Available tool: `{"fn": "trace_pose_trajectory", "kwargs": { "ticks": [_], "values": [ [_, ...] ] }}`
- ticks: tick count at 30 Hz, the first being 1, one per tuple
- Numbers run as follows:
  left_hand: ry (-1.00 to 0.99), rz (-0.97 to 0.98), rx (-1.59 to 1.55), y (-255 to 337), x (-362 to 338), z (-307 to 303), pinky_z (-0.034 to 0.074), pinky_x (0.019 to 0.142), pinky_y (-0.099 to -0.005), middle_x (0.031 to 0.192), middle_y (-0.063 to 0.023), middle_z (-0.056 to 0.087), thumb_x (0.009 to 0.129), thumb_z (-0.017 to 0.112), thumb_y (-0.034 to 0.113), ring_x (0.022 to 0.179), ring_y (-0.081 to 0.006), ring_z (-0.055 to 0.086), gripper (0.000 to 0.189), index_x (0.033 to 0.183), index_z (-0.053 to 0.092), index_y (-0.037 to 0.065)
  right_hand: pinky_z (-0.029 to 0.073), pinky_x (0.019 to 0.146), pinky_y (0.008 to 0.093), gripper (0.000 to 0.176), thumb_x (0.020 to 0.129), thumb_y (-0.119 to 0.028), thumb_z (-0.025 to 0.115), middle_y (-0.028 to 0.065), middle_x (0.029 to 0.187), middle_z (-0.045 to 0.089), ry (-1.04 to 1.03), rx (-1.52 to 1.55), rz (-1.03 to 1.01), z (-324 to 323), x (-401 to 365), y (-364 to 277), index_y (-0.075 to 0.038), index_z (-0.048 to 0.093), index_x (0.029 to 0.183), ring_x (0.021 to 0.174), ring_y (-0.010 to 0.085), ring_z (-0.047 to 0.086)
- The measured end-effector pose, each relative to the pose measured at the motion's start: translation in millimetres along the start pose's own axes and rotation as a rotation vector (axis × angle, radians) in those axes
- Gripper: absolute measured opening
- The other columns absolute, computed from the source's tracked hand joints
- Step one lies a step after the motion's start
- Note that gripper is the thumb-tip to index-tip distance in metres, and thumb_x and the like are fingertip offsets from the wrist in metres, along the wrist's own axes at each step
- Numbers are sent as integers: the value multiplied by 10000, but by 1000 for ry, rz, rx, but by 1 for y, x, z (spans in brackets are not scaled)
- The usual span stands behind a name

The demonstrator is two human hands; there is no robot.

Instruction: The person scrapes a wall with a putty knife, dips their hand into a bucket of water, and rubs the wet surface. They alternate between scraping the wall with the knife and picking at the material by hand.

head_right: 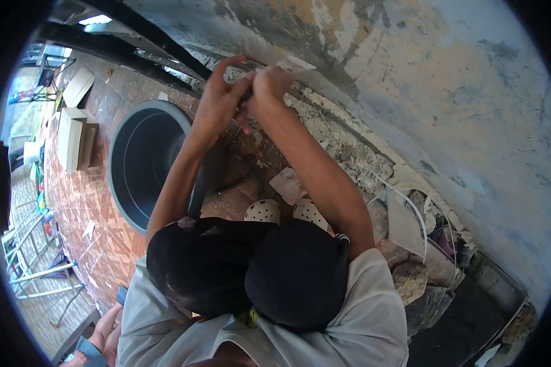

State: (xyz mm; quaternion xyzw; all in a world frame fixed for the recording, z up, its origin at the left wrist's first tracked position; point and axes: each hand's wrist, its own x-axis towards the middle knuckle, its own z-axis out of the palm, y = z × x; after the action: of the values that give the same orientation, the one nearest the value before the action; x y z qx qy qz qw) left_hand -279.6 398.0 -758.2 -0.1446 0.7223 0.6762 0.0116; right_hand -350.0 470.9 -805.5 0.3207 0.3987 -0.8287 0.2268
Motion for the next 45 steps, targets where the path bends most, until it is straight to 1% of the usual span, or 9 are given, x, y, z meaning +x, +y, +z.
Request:
{"fn": "trace_pose_trajectory", "kwargs": {
  "ticks": [5, 7, 12, 17, 23, 29, 33, 38, 45],
  "values": [
    [395, 140, 396, 29, -79, -54, 430, 451, -258, 665, -54, 602, 955, 552, 268, 482, -97, 529, 297, 991, 612, -21, 372, 392, 314, 74, 926, -66, 412, 58, 688, 439, -39, 142, -11, -59, -3, -5, -68, 377, 991, 508, 146, 440],
    [495, 79, 511, 15, -114, -105, 443, 442, -259, 592, -60, 580, 939, 512, 229, 474, -101, 547, 331, 795, 646, -36, 313, 429, 268, 153, 950, -115, 424, -13, 657, 384, -54, 90, 18, -73, -24, -19, -95, 383, 804, 498, 83, 355],
    [163, -510, 179, -116, -102, -168, 498, 400, -324, 592, -131, 610, 887, 501, 169, 438, -222, 607, 328, 710, 623, -78, 320, 398, 260, 88, 951, -125, 384, -4, 658, 416, -327, -25, 118, -116, -12, -23, -89, 377, 870, 477, 83, 366],
    [150, -616, 272, -183, -62, -168, 501, 393, -361, 647, -168, 636, 870, 505, 165, 483, -276, 636, 309, 741, 635, -83, 289, 403, 253, 125, 977, -149, 392, -23, 664, 383, -342, -19, 149, -119, -21, -25, -84, 376, 872, 485, 75, 349],
    [-237, -910, 112, -189, -45, -167, 449, 335, -360, 580, -150, 590, 860, 516, 126, 445, -218, 604, 262, 688, 614, -46, 326, 408, 269, 74, 962, -138, 405, -10, 695, 414, -348, -1, 169, -125, -33, -27, -95, 375, 910, 499, 63, 366],
    [-67, -137, 504, 42, -40, -126, 492, 387, -306, 523, -83, 579, 898, 538, 176, 394, -157, 571, 347, 671, 622, -74, 331, 411, 268, 92, 965, -141, 400, -12, 689, 408, -276, 4, 175, -121, -38, -27, -96, 364, 894, 491, 60, 350],
    [-279, 203, 463, 60, 37, -58, 543, 800, -339, 995, -122, 689, 932, 540, 271, 931, -228, 665, 352, 1143, 649, 11, 329, 414, 269, 102, 961, -125, 408, -12, 685, 408, -325, 2, 229, -120, -32, -23, -96, 362, 874, 493, 59, 353],
    [-368, 251, 386, 30, 83, -24, 433, 986, -355, 1206, -119, 634, 943, 518, 222, 1174, -216, 557, 371, 1264, 587, 47, 333, 415, 259, 100, 961, -110, 428, 4, 700, 426, -337, -26, 218, -131, -25, -30, -90, 373, 880, 509, 63, 383],
    [-259, 230, 676, 27, 59, -71, 491, 819, -345, 1067, -124, 684, 951, 490, 208, 955, -203, 645, 346, 1193, 605, -10, 319, 409, 230, 84, 981, -138, 433, 28, 738, 455, -337, -90, 280, -110, -36, -34, -75, 400, 936, 521, 67, 386]
  ]
}}
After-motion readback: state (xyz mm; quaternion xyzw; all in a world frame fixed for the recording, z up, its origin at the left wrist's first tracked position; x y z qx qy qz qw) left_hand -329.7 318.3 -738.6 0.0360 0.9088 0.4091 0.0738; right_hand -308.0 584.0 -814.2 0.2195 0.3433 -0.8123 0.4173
